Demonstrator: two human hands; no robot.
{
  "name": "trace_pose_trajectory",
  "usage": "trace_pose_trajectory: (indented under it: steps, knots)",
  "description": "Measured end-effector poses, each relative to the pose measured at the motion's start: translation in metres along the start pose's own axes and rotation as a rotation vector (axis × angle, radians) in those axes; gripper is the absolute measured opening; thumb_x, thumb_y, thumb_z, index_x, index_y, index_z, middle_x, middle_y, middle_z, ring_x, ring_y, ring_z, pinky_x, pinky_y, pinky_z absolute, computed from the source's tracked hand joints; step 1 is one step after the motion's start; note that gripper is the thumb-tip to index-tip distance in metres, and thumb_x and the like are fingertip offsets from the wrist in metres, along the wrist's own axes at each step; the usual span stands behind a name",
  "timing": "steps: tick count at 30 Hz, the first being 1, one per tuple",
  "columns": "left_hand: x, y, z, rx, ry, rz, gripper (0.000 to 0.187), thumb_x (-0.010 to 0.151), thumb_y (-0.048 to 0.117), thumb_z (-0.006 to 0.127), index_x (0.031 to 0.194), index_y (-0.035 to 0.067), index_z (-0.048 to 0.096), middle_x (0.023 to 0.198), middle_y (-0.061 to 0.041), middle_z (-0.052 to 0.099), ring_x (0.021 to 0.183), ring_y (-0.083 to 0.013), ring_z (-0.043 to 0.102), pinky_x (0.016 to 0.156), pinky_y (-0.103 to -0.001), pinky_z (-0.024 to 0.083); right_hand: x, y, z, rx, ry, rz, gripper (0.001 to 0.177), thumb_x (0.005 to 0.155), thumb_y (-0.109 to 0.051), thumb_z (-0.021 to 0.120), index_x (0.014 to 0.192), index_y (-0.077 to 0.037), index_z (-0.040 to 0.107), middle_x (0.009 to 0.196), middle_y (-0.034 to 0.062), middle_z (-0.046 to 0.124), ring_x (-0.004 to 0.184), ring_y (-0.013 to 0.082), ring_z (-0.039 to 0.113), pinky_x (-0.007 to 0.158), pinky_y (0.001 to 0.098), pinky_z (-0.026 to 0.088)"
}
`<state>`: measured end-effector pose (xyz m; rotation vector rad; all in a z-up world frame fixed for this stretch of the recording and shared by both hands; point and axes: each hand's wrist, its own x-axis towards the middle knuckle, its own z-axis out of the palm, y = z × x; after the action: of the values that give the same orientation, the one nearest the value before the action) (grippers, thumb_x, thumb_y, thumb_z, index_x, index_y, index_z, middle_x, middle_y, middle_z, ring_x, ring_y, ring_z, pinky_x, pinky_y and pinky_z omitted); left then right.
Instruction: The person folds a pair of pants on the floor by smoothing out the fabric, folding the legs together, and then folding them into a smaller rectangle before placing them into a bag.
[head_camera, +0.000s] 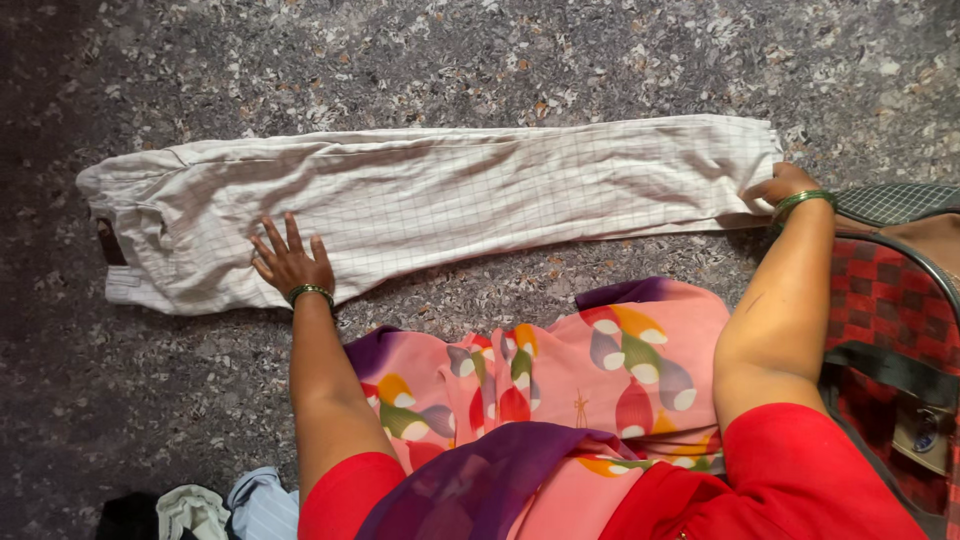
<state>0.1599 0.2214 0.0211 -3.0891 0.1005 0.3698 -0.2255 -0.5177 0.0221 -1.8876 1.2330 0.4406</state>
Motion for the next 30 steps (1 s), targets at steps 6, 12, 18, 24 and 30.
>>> trace_pose_trajectory:
  steps: [6, 12, 18, 24, 30]
  knots:
    - [0.002, -0.005, 0.007, -0.005, 0.028, 0.012, 0.065, 0.105, 0.053, 0.033, 0.165, 0.039, 0.011, 0.173, 0.003, -0.003, 0.159, -0.0322, 0.002, 0.126, -0.058, 0.006, -0.015, -0.007, 0.009, -0.02, 0.317, 0.089, 0.047, 0.088, -0.038, 0.077, 0.108, 0.005, 0.072, 0.101, 0.0193, 0.074, 0.084, 0.0243, 0.067, 0.072, 0.0416, 0.052]
    - [0.003, -0.008, 0.012, -0.021, 0.049, 0.02, 0.065, 0.105, 0.054, 0.035, 0.165, 0.04, 0.013, 0.174, 0.003, -0.003, 0.159, -0.0325, 0.001, 0.126, -0.058, 0.005, -0.018, -0.015, 0.012, -0.174, 0.448, 0.204, 0.04, 0.071, -0.027, 0.086, 0.095, 0.002, 0.074, 0.094, 0.0192, 0.072, 0.074, 0.0262, 0.067, 0.071, 0.0395, 0.055]
    - [0.004, -0.011, 0.018, -0.026, 0.067, 0.015, 0.066, 0.105, 0.053, 0.036, 0.166, 0.039, 0.014, 0.174, 0.004, -0.004, 0.159, -0.032, 0.0, 0.126, -0.058, 0.005, -0.021, -0.014, 0.012, -0.083, 0.48, 0.053, 0.04, 0.06, -0.014, 0.09, 0.087, -0.006, 0.062, 0.084, 0.0126, 0.066, 0.072, 0.0259, 0.065, 0.065, 0.042, 0.054]
    - [0.002, -0.01, 0.015, -0.035, 0.046, 0.006, 0.066, 0.105, 0.054, 0.036, 0.165, 0.04, 0.013, 0.174, 0.004, -0.005, 0.159, -0.0314, 0.0, 0.127, -0.057, 0.004, -0.019, -0.017, 0.005, 0.207, 0.339, 0.056, 0.04, 0.063, -0.006, 0.086, 0.094, -0.007, 0.06, 0.088, 0.0088, 0.063, 0.075, 0.0219, 0.058, 0.058, 0.0363, 0.046]
    - [0.004, -0.01, 0.015, -0.009, 0.03, 0.003, 0.066, 0.105, 0.054, 0.034, 0.165, 0.04, 0.011, 0.174, 0.004, -0.006, 0.159, -0.0307, 0.001, 0.127, -0.056, 0.004, -0.021, -0.011, -0.01, 0.401, 0.222, 0.002, 0.025, 0.079, -0.007, 0.081, 0.1, -0.006, 0.068, 0.092, 0.0049, 0.07, 0.072, 0.0128, 0.06, 0.059, 0.0286, 0.045]
